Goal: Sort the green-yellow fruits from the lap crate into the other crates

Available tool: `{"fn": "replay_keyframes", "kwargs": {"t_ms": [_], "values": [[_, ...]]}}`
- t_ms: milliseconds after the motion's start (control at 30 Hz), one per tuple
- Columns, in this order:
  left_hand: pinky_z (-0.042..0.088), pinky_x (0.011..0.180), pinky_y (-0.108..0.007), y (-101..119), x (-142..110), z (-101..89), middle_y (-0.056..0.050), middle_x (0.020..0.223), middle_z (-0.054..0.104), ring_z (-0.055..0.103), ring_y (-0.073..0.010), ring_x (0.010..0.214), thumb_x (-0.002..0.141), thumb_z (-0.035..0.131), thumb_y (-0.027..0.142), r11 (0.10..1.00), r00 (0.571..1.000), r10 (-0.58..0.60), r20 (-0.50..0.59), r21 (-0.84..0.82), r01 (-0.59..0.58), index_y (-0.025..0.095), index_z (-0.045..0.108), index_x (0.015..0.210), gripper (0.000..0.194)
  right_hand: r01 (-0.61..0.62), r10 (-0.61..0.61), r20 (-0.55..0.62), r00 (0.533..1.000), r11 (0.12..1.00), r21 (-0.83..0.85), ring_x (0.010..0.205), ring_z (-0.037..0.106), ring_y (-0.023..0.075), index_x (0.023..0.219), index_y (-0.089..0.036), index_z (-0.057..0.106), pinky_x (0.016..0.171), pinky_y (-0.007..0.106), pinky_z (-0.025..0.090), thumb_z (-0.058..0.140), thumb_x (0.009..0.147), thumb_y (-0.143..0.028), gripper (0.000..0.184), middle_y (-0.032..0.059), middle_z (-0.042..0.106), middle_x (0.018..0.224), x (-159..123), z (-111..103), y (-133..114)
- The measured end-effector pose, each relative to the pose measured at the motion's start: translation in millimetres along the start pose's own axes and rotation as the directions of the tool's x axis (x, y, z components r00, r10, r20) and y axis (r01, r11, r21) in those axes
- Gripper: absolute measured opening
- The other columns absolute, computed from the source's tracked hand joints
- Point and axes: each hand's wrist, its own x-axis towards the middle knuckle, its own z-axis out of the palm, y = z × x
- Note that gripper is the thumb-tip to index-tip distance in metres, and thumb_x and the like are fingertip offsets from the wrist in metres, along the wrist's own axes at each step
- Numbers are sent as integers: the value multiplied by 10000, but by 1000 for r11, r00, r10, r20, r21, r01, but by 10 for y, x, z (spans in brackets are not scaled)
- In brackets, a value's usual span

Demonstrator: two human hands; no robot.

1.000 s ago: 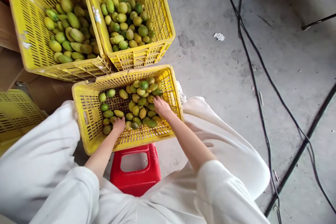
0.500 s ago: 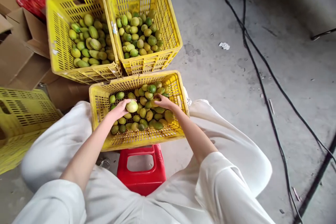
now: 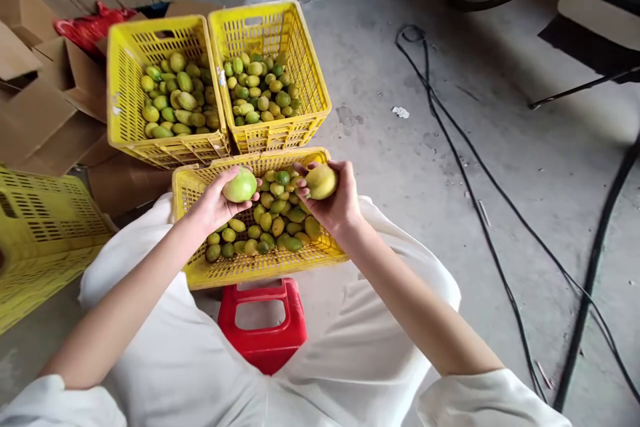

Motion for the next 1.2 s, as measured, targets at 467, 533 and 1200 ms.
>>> {"fn": "replay_keyframes", "kwargs": {"t_ms": [467,533,1200], "values": [[604,952,-365,-66,131,-73,-45,1151,723,720,-217,1048,699,879,257,980,974,66,218,168,-104,221,643,1228,580,-212,236,42,971,927,-308,836,733,188,1053,-256,658,690,277,639,836,686,-273,408,11,747,968,-77,-169,-61],[601,871,-295,-102,159,-84,-35,1103,720,715,-196,1004,624,955,299,976,976,95,198,172,-129,216,659,1129,591,-198,219,47,975,940,-278,781,718,179,1035,-275,623,635,273,624,889,629,-266,486,-14,726,908,-42,-195,-17],[623,748,-274,-187,122,-61,-40,1086,702,722,-202,943,616,938,311,954,957,154,245,217,-209,220,687,1150,597,-94,159,171,972,938,-334,760,654,162,964,-251,650,684,303,607,846,666,-339,367,-10,645,904,39,-209,28]]}}
